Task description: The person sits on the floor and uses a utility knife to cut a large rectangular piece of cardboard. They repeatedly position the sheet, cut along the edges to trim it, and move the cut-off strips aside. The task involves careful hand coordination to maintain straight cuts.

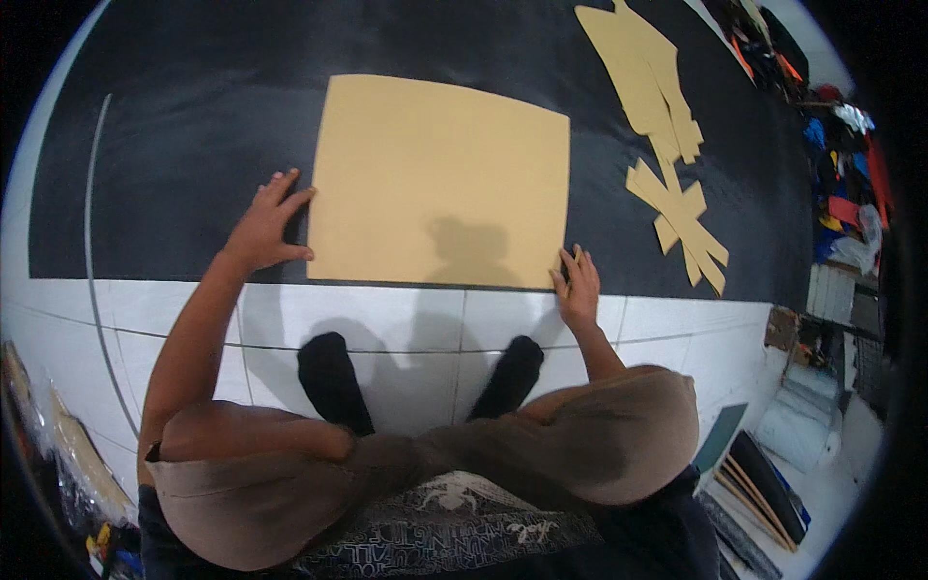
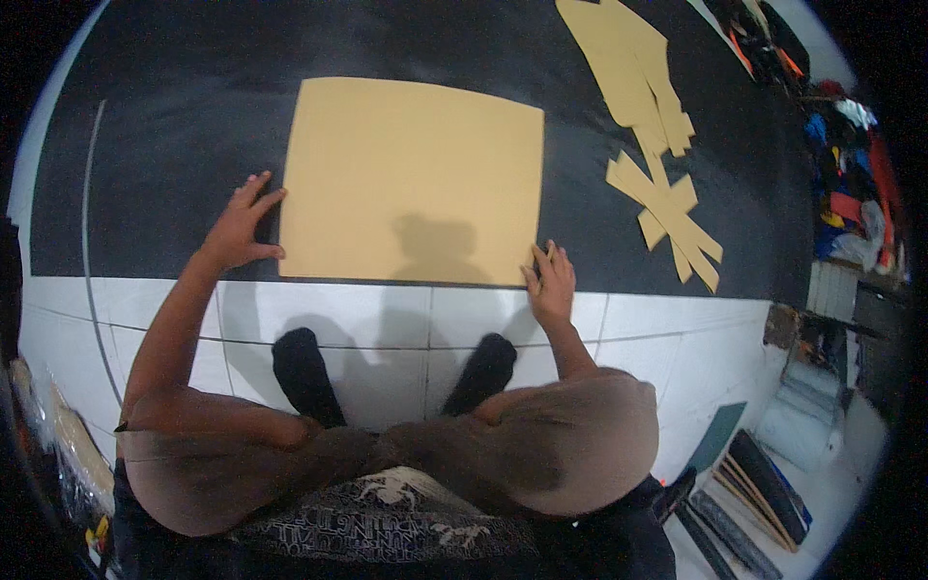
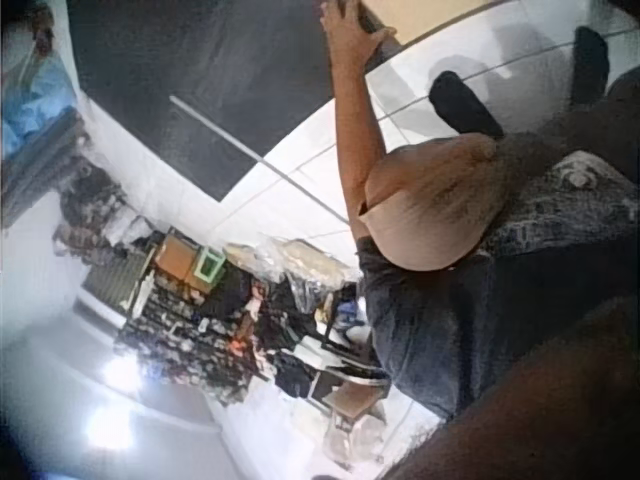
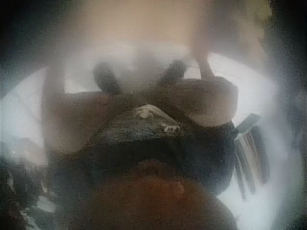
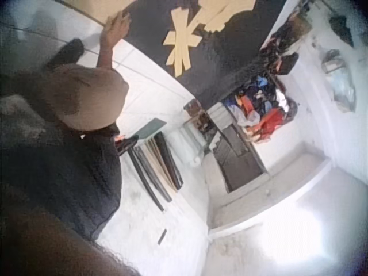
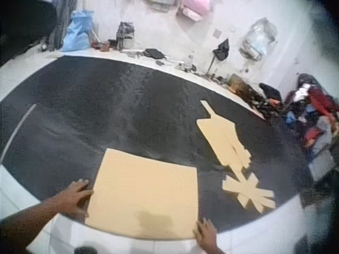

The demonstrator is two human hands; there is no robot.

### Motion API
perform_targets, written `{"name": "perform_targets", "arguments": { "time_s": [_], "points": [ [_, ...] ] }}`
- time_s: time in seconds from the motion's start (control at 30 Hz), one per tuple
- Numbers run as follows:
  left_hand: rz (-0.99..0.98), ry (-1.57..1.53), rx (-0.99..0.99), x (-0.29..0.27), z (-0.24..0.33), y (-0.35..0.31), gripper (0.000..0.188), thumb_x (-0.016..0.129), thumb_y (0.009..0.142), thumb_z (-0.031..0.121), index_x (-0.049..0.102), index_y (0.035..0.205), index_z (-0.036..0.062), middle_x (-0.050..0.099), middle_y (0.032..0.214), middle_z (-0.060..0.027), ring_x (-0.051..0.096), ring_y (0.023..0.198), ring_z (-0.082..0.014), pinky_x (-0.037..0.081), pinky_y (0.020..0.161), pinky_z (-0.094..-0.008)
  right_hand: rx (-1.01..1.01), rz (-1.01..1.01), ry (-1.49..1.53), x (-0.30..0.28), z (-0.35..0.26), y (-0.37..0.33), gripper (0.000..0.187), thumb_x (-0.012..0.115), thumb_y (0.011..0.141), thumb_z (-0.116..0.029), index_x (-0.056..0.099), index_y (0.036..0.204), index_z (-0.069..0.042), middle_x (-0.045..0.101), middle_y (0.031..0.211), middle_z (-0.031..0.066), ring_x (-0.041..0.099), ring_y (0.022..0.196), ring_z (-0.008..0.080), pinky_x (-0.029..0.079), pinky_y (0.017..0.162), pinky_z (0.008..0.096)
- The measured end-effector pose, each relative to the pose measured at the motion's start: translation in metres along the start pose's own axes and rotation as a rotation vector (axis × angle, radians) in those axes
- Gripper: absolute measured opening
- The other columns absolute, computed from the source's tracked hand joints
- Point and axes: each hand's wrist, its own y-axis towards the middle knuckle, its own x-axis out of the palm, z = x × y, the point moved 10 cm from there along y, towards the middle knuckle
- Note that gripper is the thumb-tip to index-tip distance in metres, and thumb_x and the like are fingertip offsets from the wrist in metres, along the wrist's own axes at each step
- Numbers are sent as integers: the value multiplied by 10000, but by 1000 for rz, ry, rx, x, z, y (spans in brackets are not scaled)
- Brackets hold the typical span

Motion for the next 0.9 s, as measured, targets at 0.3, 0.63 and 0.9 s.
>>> {"name": "perform_targets", "arguments": {
  "time_s": [0.3,0.63,0.9],
  "points": [
    [-45,-16,40,3,-2,5,1073,952,622,436,443,1535,193,241,1671,-187,207,1551,-409,219,1261,-540,11,-48,-8,-5,0,-4,500,661,980,-254,553,1433,-73,432,1554,253,370,1447,472,278,1187,563],
    [-27,-16,45,0,-2,2,1059,932,645,457,432,1545,212,226,1680,-169,197,1557,-387,206,1270,-519,-29,-38,16,-7,-4,-3,491,660,977,-242,561,1413,-40,455,1518,297,385,1427,499,286,1180,572],
    [-43,-27,33,4,-3,2,1059,929,651,453,425,1550,208,222,1681,-170,181,1561,-387,199,1272,-518,-21,-63,-26,-3,1,-4,497,643,985,-235,544,1429,-34,442,1519,319,383,1426,510,285,1182,579]
  ]
}}
